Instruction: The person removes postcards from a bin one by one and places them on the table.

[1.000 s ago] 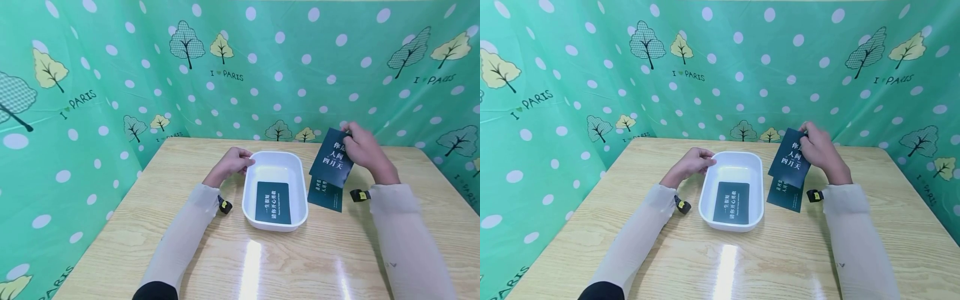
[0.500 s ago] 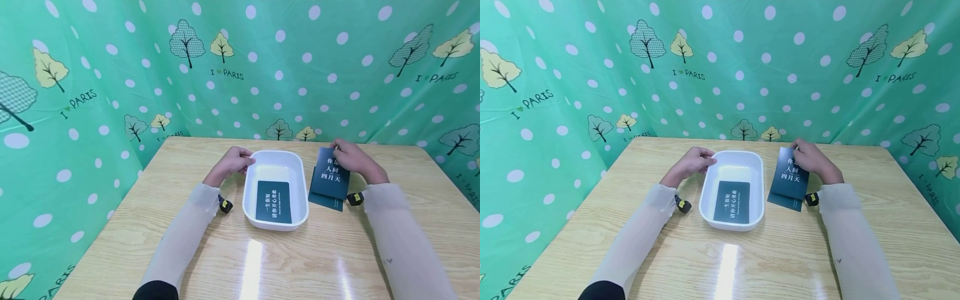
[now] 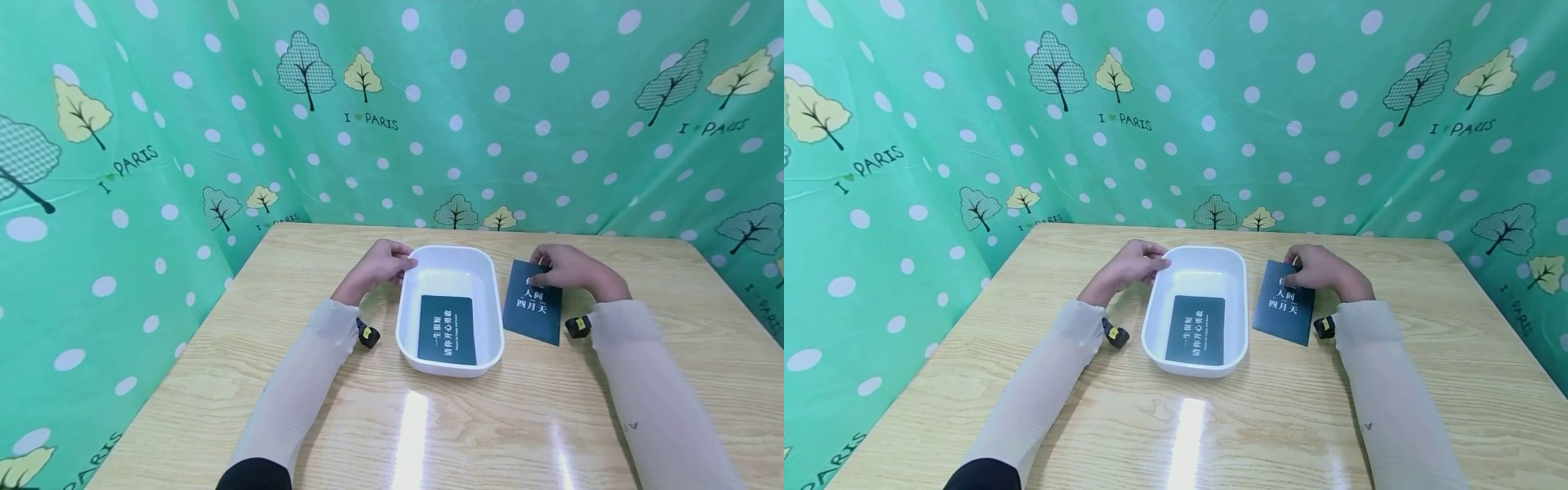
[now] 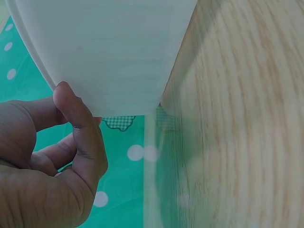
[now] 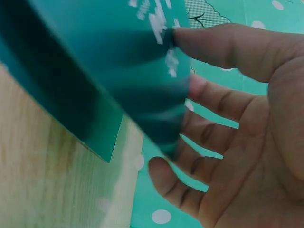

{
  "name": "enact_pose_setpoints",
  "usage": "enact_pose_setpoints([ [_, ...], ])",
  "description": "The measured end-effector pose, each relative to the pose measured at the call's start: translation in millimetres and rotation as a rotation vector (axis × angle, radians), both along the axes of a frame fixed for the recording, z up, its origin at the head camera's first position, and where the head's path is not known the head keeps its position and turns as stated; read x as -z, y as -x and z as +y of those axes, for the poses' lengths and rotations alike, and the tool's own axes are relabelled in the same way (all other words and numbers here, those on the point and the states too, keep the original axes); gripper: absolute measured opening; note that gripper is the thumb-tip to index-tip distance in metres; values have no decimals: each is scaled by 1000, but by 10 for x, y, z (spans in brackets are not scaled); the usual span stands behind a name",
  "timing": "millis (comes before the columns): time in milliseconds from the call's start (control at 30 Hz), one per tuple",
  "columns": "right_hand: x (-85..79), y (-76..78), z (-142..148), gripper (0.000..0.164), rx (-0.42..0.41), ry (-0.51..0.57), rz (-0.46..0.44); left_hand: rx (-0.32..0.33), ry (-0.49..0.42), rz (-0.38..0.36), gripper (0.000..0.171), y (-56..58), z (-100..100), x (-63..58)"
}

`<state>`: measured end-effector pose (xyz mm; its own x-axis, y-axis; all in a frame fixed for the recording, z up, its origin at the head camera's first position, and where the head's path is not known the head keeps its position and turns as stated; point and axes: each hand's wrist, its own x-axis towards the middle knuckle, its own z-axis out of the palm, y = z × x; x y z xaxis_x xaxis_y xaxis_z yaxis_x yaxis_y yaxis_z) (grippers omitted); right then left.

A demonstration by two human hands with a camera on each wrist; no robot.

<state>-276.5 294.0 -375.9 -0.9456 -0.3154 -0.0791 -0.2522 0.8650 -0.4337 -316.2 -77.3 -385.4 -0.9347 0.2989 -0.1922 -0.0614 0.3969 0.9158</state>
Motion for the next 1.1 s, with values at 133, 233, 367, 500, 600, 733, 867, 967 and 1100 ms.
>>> enact_pose_setpoints([
  [133, 28, 3, -2, 35, 9, -21, -44, 1, -1, 0, 23, 12, -4, 2],
  [233, 57, 18, 3, 36, 12, -39, -66, 4, -6, -2, 23, 10, -7, -1],
  [367, 65, 23, -3, 36, 7, -58, -91, 9, -8, -1, 23, 0, -8, -12],
  [500, 55, 16, -14, 36, 10, -68, -103, 8, -4, 0, 22, -5, -5, -21],
  [600, 54, 15, -21, 34, 15, -72, -101, 4, -3, 2, 22, -3, -3, -22],
  [733, 60, 15, -37, 34, 13, -75, -106, -1, -1, 4, 23, -7, 3, -24],
  [867, 34, -3, -63, 36, 2, -82, -78, -1, 2, 2, 25, -18, 7, -25],
  [967, -36, -32, -110, 37, -2, -83, -21, -2, 12, 1, 24, -23, 9, -20],
  [1100, -173, -68, -220, 40, -25, -85, 69, -3, 24, 11, 23, -24, 10, -17],
])
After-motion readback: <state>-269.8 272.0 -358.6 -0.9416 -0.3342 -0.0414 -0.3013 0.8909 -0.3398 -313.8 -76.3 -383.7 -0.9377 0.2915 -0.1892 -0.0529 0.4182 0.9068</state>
